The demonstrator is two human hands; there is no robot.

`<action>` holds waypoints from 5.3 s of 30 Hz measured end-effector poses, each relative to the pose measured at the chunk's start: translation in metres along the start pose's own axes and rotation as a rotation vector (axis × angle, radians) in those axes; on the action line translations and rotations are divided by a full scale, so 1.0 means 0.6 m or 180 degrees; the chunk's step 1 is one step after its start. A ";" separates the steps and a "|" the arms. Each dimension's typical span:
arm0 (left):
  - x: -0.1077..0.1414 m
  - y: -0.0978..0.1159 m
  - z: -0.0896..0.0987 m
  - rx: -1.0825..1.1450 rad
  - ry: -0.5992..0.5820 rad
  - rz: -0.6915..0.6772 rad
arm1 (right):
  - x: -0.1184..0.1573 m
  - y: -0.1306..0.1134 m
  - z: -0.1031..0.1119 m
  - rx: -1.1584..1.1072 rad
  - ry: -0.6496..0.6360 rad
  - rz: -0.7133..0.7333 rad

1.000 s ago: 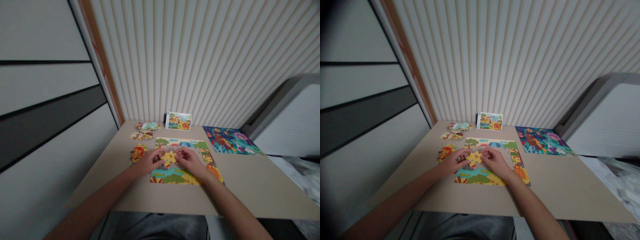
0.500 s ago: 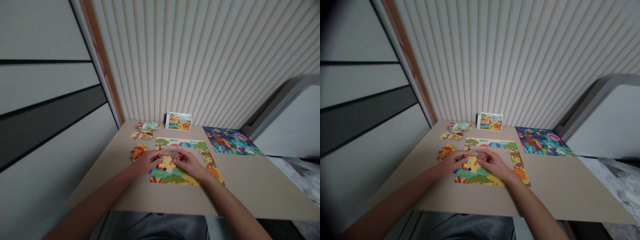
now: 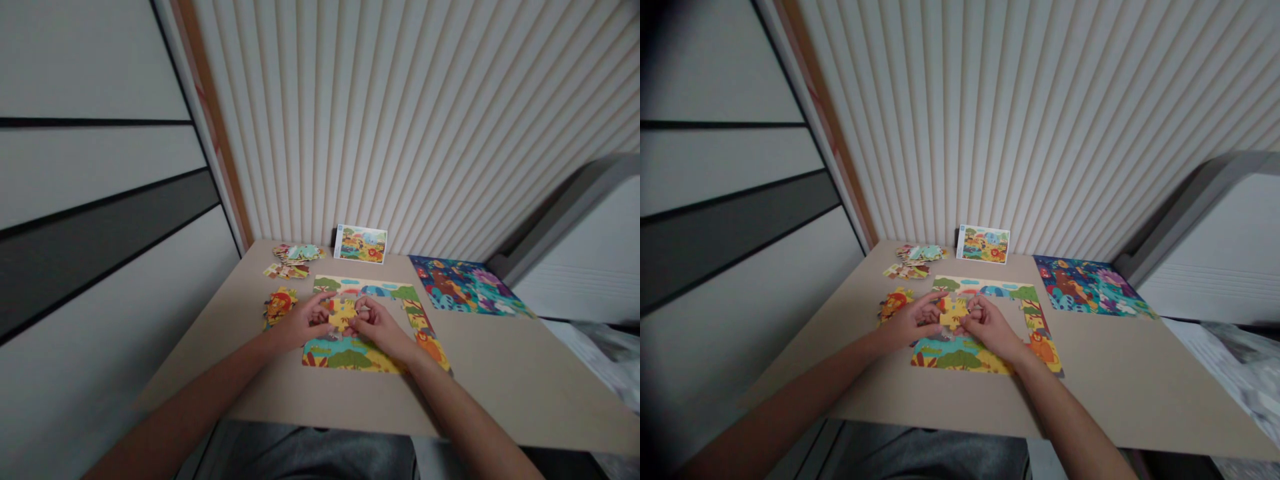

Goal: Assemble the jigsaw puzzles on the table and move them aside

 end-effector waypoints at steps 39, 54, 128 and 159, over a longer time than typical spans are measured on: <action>-0.005 0.075 0.194 -0.3040 0.2105 -0.1246 | -0.032 -0.007 0.095 0.0850 0.1277 0.0636; -0.004 0.003 0.234 -0.3092 0.0921 -0.0296 | 0.029 -0.006 0.000 0.0784 -0.0805 -0.0286; 0.049 0.042 -0.044 -0.2748 -0.0879 -0.2440 | 0.070 -0.012 0.253 0.3464 0.1075 0.1277; 0.128 0.048 0.152 -0.3742 0.1631 -0.1337 | 0.079 -0.008 0.248 0.3440 0.1042 0.1912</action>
Point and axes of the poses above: each hand's wrist, its own x-axis away from the middle knuckle, its own z-axis out of the back of the hand, y = z × x, the point moved 5 cm from there along -x, towards the middle knuckle, and after that the axes turned 14 degrees about y, right-handed, at the moved point
